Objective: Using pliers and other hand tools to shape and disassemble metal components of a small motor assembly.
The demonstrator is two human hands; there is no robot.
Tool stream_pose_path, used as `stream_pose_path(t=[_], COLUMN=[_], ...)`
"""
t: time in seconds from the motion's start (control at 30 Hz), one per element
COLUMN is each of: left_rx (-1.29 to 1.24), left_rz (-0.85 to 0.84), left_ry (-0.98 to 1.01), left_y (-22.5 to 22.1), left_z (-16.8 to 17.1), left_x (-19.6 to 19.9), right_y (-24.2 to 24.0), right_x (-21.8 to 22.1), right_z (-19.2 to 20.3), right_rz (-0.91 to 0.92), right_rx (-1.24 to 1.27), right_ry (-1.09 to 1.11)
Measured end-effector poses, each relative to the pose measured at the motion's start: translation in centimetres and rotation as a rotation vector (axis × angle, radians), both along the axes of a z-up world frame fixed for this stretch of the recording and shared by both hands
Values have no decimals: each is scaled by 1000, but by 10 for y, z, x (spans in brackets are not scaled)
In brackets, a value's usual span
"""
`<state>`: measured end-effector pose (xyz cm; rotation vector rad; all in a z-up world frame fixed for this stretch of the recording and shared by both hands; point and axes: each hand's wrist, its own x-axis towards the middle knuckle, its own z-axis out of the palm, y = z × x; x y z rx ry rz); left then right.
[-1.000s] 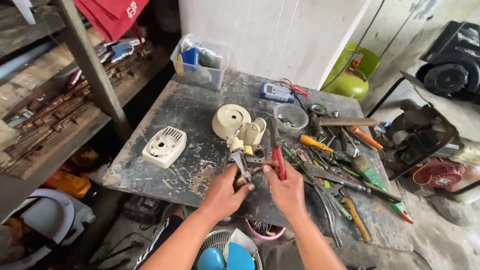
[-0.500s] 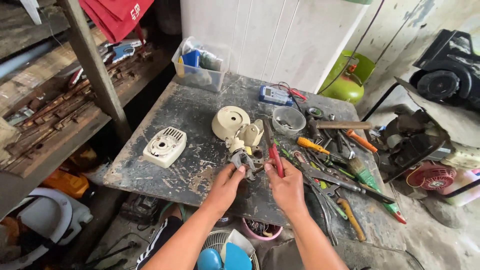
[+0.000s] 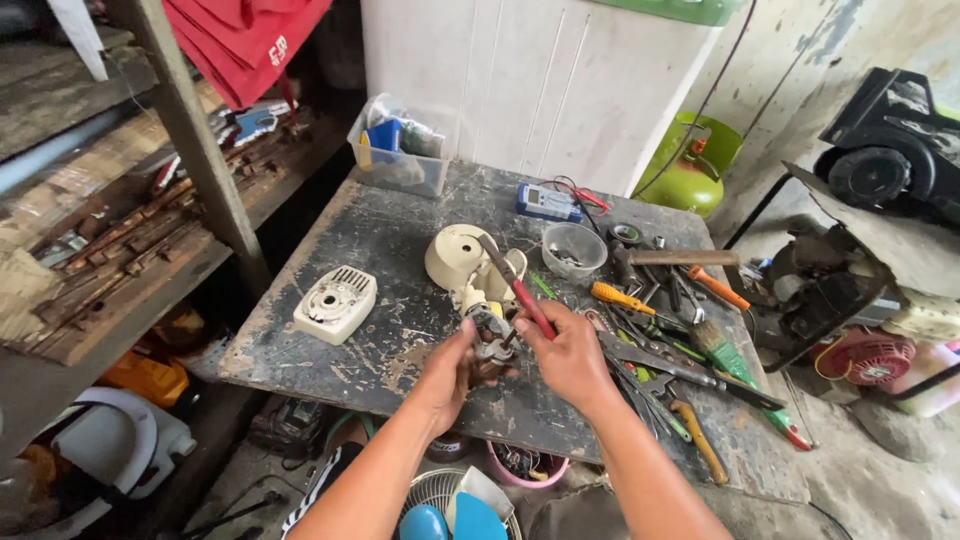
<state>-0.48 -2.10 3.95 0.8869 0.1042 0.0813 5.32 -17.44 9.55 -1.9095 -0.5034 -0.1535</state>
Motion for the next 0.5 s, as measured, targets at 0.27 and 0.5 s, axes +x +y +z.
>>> stream_pose_path(t=[0.27,0.5], left_rx=[-45,-206], left_rz=[-78,-14], left_ry=[375,417], left_y=[14,2], left_z=[-40,-45], left_x=[65,83], right_y=[1,-2], right_x=[-13,-12], right_z=[0,20], right_rz=[221,295], right_rx=[-147,-117], right_ry=[-268,-304])
